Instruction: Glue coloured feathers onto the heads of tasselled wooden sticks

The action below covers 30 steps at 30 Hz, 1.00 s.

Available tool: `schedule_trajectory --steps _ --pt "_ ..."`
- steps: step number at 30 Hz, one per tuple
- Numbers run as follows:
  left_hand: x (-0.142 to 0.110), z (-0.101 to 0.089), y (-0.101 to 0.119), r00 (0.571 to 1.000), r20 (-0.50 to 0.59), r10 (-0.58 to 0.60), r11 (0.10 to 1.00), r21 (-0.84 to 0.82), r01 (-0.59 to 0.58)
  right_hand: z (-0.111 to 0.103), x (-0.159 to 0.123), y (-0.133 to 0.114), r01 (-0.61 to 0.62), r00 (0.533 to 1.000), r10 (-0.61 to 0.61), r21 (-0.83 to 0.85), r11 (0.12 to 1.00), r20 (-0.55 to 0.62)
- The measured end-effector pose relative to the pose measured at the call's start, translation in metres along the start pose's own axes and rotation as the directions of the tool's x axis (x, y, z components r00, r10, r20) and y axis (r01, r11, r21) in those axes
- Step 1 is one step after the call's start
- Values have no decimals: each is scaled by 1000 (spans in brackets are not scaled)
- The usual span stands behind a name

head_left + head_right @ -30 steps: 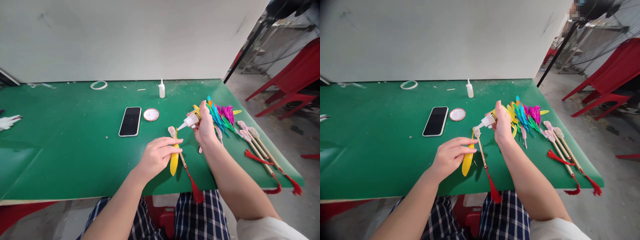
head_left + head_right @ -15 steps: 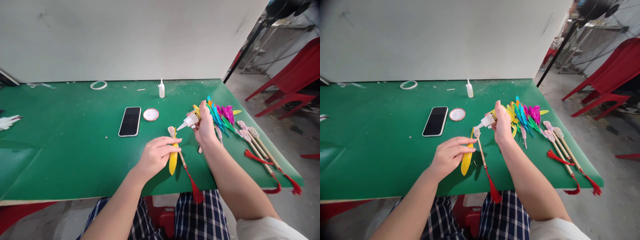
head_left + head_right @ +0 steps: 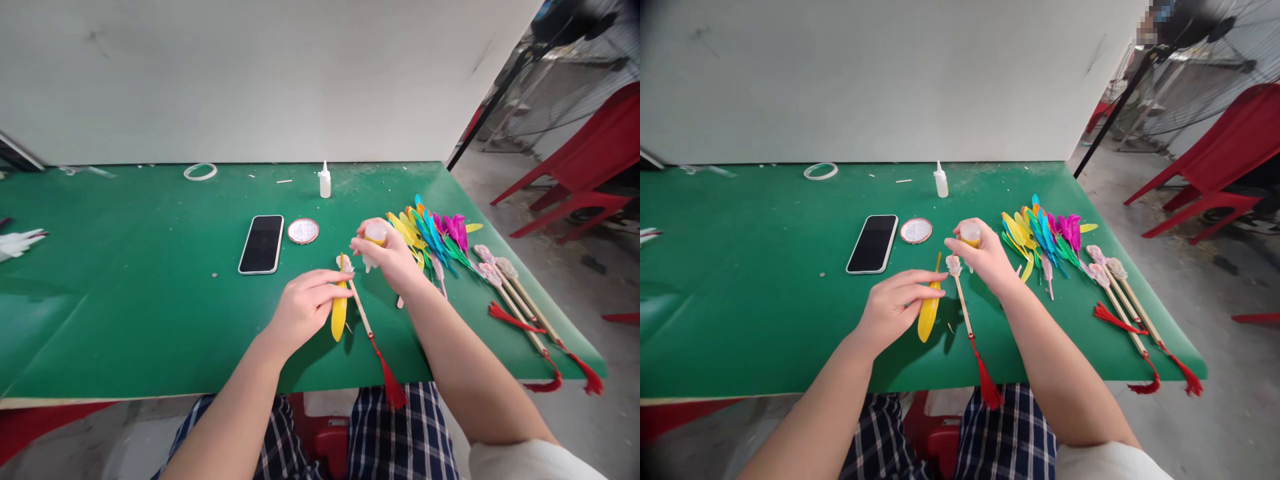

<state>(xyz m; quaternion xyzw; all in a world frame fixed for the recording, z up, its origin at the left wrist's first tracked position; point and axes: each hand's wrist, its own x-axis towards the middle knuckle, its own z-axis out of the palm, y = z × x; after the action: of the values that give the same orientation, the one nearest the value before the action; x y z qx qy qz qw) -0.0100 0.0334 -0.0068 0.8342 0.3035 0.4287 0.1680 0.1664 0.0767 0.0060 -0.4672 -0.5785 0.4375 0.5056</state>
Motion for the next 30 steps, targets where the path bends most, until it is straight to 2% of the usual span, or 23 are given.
schedule_trajectory --steps 2,3,5,7,9,11,14,18,21,23,25,27,30 --pt "0 -5 -2 999 -27 -24 1000 15 24 -1 0 1 27 998 -14 -270 962 53" --pt "0 -8 -3 998 -45 -44 999 22 45 -2 0 3 36 997 -4 -425 905 75" --pt "-1 -14 -5 993 -76 -86 995 34 89 -2 0 7 20 991 78 -687 727 111" --pt "-1 -17 -7 989 -94 -111 992 43 116 -1 -1 13 -1 966 216 -835 550 141" --pt "-2 -18 -8 989 -97 -114 992 49 119 2 -2 17 20 930 321 -900 435 176" --pt "-2 -17 -8 990 -96 -106 993 49 111 5 -4 19 74 904 363 -919 387 226" --pt "-1 -16 -8 990 -95 -105 993 49 110 12 -8 20 134 878 381 -912 386 291" --pt "-1 -18 -8 988 -100 -119 990 62 125 21 -14 20 149 865 398 -914 378 305" --pt "-2 -18 -8 988 -97 -119 991 55 125 20 -15 17 120 887 359 -898 424 288" --pt "-2 -17 -7 990 -89 -110 992 45 115 15 -13 10 62 928 272 -825 561 255" --pt "-2 -14 -5 992 -78 -95 994 40 99 7 -11 2 28 965 144 -632 774 219" --pt "-1 -10 -3 995 -63 -76 996 34 78 0 -9 -5 45 975 42 -373 927 220" --pt "1 -7 -1 998 -43 -51 998 18 52 -6 -7 -8 69 975 -36 -142 987 217"
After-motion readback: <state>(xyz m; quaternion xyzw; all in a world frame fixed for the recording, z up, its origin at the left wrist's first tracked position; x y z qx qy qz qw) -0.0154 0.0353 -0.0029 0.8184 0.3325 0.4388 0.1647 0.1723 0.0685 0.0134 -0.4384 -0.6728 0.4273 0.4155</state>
